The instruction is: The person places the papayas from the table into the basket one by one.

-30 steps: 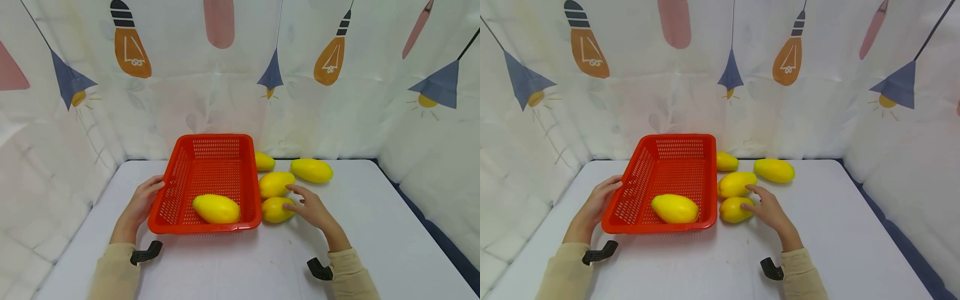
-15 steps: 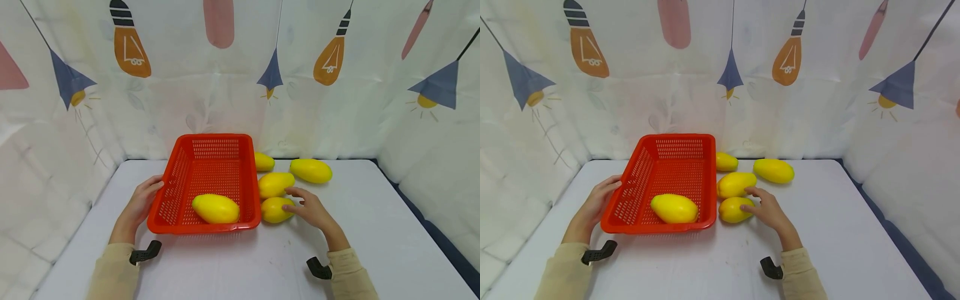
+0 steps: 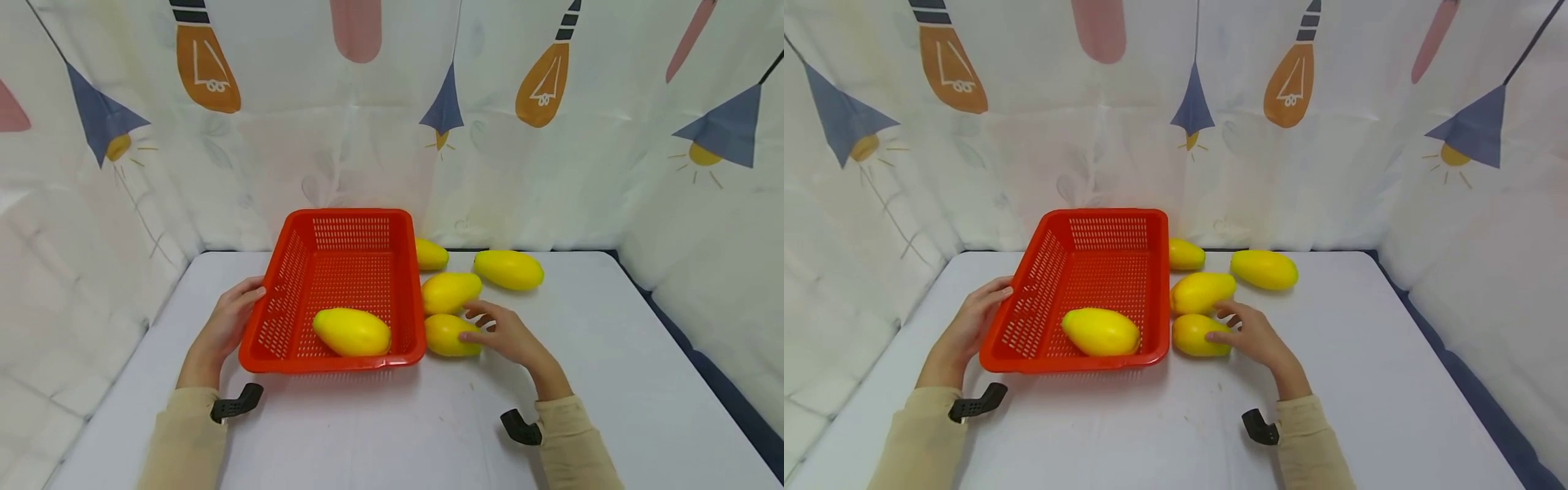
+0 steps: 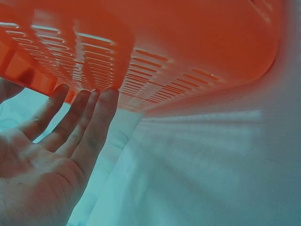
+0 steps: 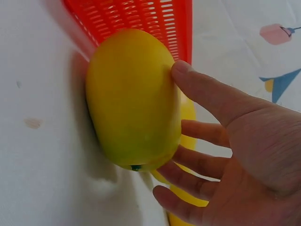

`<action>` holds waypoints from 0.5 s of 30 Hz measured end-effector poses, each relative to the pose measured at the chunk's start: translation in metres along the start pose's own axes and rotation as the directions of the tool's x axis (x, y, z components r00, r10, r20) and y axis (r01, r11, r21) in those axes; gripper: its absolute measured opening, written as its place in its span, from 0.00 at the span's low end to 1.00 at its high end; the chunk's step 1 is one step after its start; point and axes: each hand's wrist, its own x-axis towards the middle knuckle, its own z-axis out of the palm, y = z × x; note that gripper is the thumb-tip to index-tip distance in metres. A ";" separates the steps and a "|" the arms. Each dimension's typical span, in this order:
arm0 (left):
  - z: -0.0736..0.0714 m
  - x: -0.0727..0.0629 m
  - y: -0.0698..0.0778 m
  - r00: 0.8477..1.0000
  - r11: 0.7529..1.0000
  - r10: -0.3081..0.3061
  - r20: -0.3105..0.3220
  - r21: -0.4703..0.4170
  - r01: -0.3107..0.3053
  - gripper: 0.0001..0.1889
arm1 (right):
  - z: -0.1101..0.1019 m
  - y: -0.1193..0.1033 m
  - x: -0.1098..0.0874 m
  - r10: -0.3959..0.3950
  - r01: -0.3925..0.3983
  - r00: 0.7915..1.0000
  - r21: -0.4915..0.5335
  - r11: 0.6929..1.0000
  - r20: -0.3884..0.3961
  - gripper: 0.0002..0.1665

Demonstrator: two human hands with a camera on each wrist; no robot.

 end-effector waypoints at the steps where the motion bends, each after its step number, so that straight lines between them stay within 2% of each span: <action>1: 0.000 0.000 0.000 1.000 1.000 0.000 -0.003 0.001 0.000 0.15 | 0.001 0.000 0.001 -0.001 0.001 1.000 0.003 1.000 0.005 0.35; 9: -0.001 0.000 0.001 1.000 1.000 -0.003 0.005 0.010 0.003 0.16 | 0.012 -0.004 0.003 -0.028 0.025 0.998 0.039 0.999 0.061 0.34; 15: -0.002 0.000 0.001 1.000 1.000 -0.004 -0.001 0.028 0.004 0.16 | 0.016 -0.008 0.003 -0.028 0.027 0.998 0.028 0.999 0.054 0.37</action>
